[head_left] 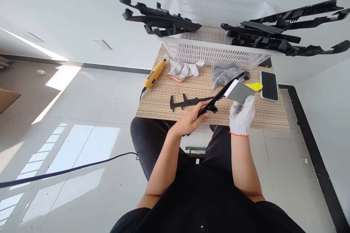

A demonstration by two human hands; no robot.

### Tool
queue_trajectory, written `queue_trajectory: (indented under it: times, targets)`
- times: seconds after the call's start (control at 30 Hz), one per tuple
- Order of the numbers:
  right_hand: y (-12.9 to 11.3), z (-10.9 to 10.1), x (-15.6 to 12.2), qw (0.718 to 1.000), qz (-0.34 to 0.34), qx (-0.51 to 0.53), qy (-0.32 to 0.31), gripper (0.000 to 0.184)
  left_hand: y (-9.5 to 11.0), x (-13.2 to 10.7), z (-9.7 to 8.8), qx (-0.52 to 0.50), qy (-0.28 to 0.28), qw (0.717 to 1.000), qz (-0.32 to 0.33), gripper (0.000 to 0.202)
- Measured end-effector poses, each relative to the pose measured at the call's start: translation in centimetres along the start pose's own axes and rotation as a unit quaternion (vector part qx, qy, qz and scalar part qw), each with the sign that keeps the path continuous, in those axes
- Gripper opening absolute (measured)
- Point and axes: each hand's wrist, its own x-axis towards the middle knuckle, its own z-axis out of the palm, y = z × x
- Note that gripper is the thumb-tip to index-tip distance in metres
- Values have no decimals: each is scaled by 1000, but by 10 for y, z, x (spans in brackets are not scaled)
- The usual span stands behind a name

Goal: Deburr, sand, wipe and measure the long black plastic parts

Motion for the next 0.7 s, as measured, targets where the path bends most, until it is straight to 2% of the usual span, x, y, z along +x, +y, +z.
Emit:
queue_trajectory:
  times: [0.1, 0.27, 0.4, 0.53, 0.63, 0.7]
  targets:
    - [-2, 1, 1, 999, 33, -20, -37, 29, 1, 1, -1, -2, -21, 1000, 5, 49]
    - [-2, -1, 5, 1000, 10, 8, 24, 24, 2, 2, -2, -9, -27, 1000, -2, 47]
    - [1, -3, 5, 1000, 0, -18, -1, 27, 2, 1, -1, -15, -17, 1000, 0, 48]
    - [0, -2, 1, 999, -19, 14, 23, 22, 1, 1, -1, -18, -18, 1000, -1, 48]
    - [-3, 0, -3, 1000, 10, 2, -17, 19, 1, 0, -1, -16, -14, 1000, -9, 47]
    - [-4, 1, -4, 1000, 21, -3, -22, 19, 0, 0, -1, -12, -17, 1000, -13, 47]
